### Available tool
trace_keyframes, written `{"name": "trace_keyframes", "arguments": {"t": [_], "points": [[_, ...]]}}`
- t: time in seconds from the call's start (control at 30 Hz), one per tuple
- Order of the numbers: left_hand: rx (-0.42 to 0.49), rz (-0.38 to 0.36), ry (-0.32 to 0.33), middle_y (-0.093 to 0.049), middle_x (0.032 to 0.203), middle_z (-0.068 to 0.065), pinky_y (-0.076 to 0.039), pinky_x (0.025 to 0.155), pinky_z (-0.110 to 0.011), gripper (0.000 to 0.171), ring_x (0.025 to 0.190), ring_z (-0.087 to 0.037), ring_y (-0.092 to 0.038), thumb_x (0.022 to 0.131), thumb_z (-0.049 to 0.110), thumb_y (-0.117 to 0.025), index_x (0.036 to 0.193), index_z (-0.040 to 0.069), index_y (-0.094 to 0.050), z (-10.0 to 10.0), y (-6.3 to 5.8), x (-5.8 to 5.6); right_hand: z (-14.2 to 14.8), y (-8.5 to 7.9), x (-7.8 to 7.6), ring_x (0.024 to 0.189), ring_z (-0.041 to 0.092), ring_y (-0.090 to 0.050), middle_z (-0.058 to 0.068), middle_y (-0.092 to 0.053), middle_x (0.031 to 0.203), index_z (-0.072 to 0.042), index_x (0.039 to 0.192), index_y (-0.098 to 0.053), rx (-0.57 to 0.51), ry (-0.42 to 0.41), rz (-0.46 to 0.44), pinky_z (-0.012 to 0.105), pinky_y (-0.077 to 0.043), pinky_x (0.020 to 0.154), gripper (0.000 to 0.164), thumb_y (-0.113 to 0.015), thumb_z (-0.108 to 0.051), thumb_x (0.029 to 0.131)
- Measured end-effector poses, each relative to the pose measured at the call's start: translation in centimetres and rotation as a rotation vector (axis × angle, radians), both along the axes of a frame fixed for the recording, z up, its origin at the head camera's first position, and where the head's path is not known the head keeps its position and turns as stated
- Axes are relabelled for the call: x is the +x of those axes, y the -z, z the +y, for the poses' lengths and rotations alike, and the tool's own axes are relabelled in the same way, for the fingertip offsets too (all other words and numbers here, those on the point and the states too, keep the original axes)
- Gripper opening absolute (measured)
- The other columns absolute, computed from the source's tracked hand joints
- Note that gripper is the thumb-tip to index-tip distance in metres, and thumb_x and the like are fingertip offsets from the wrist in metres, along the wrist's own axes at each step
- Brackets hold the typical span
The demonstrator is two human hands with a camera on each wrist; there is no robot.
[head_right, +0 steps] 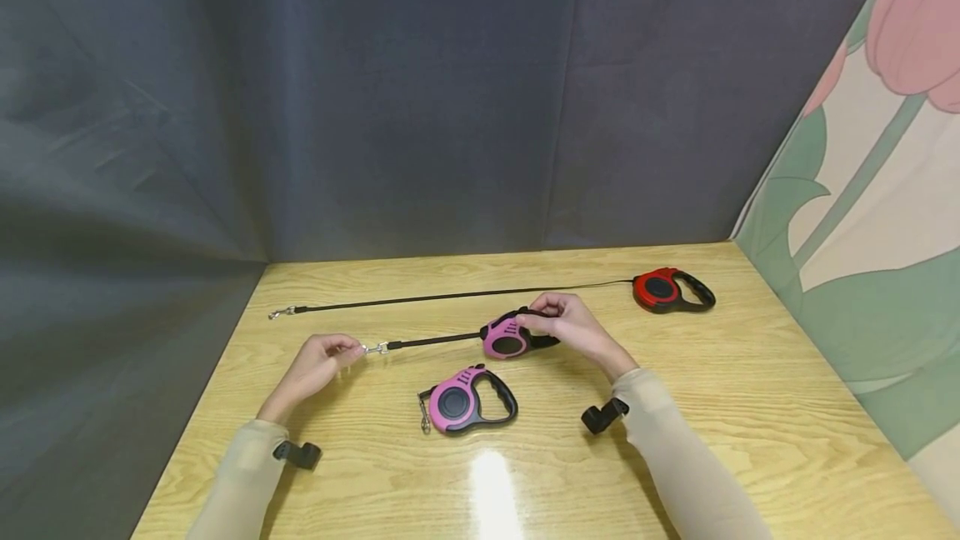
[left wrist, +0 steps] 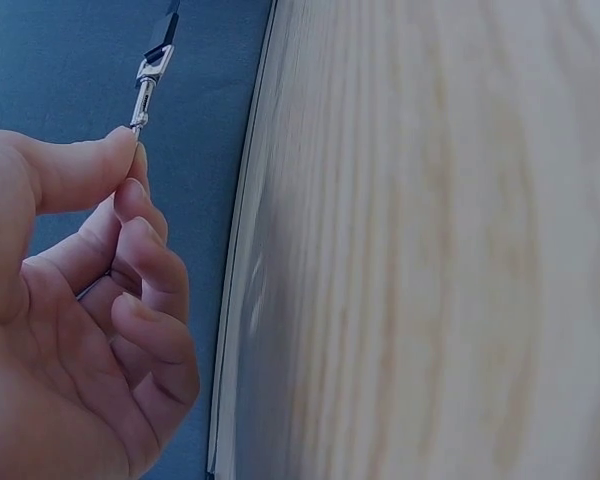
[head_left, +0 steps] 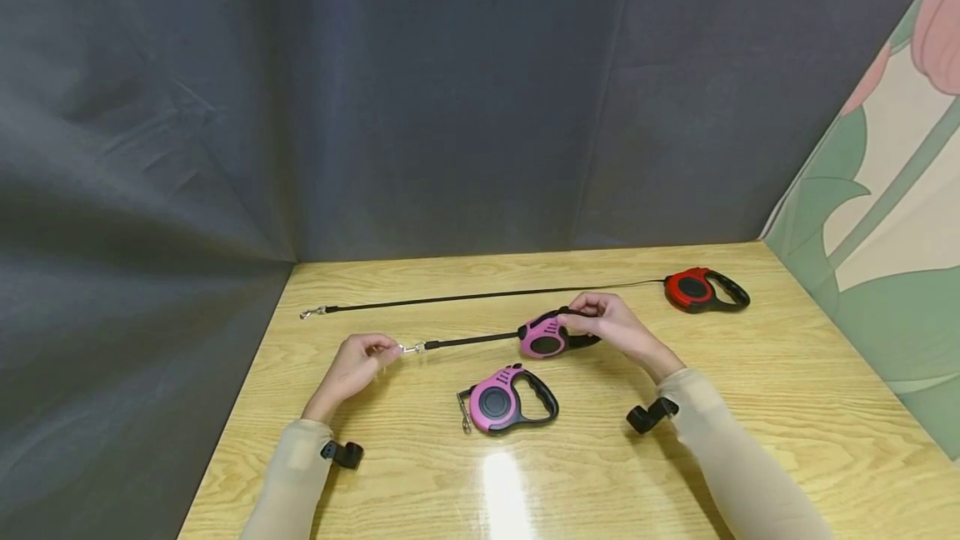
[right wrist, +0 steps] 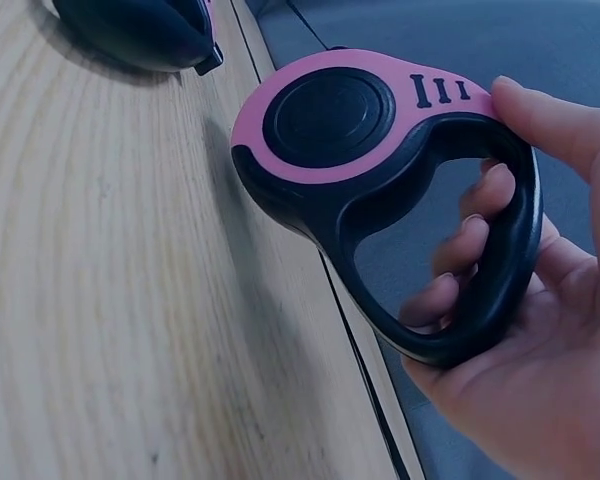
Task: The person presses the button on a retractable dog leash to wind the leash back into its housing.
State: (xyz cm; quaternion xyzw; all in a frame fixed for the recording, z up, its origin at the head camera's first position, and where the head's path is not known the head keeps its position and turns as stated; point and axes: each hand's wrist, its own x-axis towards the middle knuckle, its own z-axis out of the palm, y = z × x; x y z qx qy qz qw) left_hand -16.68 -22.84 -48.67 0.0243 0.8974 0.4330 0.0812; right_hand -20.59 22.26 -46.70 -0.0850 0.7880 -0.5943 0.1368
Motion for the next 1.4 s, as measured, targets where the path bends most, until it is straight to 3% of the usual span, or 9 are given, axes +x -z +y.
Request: {"name": "trace_keyframes", "arguments": {"t": [0.8, 1.4], "points": [[0.014, 0.0, 0.004, -0.077, 0.101, -0.006, -0.048, 0.075, -0.033, 0.019, 0.082, -0.018, -0.059, 0.104, 0.021, -0.069, 0.11, 0.007, -0.08, 0.5, -0.2, -0.3, -1.2, -0.5, 0.1, 0.079, 0.007, -0.06, -0.007, -0.068, 0.083, -0.002, 0.103, -0.068, -0.018, -0.024, 0.001, 0.025, -0.05, 0.076, 0.023, -0.082, -0.017, 0.094], [0.025, -0.003, 0.019, -0.077, 0.101, -0.008, -0.049, 0.073, -0.031, 0.02, 0.08, -0.018, -0.061, 0.103, 0.021, -0.07, 0.111, 0.006, -0.08, 1.1, -0.2, -0.3, -1.9, -0.3, 0.1, 0.078, 0.008, -0.056, -0.008, -0.066, 0.082, -0.001, 0.102, -0.067, -0.025, -0.046, 0.009, 0.028, -0.047, 0.075, 0.023, -0.082, -0.018, 0.095]]}}
